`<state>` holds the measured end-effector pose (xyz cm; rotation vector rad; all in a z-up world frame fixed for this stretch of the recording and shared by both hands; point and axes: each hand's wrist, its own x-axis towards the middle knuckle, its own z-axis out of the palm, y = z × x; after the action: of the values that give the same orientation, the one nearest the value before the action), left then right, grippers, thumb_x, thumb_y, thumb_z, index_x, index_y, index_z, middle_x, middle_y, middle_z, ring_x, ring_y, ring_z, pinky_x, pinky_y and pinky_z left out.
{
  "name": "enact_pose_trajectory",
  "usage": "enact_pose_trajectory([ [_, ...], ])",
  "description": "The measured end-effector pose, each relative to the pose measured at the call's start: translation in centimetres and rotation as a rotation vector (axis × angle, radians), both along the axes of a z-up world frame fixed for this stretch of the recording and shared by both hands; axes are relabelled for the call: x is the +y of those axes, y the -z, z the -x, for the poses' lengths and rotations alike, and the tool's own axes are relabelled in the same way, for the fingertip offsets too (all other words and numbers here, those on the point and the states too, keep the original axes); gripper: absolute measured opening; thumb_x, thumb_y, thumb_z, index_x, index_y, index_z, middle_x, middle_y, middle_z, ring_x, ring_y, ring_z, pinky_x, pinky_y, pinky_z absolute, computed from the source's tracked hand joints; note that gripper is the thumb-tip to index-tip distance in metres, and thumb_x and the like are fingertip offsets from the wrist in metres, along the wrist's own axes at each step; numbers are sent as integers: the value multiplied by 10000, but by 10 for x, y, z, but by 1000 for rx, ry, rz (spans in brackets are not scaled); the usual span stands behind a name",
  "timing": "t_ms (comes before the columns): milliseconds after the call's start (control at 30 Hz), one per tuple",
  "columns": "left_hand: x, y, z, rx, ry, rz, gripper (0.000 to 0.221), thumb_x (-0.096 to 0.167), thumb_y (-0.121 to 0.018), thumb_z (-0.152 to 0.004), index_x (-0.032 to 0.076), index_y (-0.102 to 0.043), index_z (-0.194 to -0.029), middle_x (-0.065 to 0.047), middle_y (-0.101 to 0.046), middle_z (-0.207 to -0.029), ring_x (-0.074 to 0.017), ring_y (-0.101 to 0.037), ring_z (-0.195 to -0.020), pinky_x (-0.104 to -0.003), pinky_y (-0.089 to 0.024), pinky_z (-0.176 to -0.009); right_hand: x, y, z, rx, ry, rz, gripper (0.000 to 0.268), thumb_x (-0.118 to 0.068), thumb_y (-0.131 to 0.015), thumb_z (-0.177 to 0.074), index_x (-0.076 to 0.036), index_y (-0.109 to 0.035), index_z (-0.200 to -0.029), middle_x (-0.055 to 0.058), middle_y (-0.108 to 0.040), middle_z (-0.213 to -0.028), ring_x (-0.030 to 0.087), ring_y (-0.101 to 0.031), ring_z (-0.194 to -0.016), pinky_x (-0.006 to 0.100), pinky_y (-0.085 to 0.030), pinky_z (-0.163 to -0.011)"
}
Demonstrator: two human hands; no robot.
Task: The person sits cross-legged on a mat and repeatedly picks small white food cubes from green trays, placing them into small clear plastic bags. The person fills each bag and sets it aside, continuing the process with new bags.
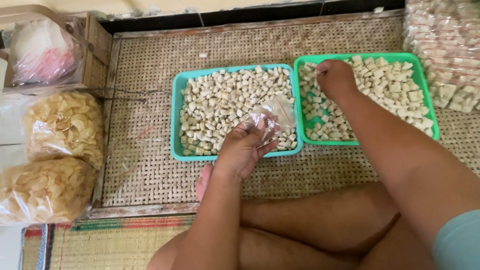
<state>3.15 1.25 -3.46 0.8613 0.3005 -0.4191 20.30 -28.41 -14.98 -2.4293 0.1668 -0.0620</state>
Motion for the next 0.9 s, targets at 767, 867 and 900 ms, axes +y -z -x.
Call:
enact_pose_trajectory([
  [767, 0, 2, 0, -152, 42, 22, 593, -59, -822, -787, -1, -626, -1344, -183, -696, -1299, -308, -734, -1079, -406, -656, -850, 22, -18, 0, -8, 37, -140, 206, -168, -681, -851, -163, -756, -1043, 104, -726, -925, 302, -724, -879, 441, -624, -743],
  [867, -1, -4, 2, -159, 54, 9, 560, -51, -818, -793, 15, -646, -1322, -156, -710, -1288, -298, -735, -1080, -403, -655, -851, 38, -82, 54, 36, 106, -544, 253, -77, -694, -877, -28, -711, -1124, 152, -706, -968, 232, -735, -852, 357, -653, -744],
  [900, 0, -7, 2, -155, 50, -2, 548, -46, -818, -795, 15, -653, -1314, -145, -716, -1284, -294, -736, -1079, -404, -654, -851, 45, -104, 72, 57, 119, -804, 287, -44, -681, -922, 87, -664, -1176, 198, -685, -1011, 224, -732, -888, 338, -656, -818],
])
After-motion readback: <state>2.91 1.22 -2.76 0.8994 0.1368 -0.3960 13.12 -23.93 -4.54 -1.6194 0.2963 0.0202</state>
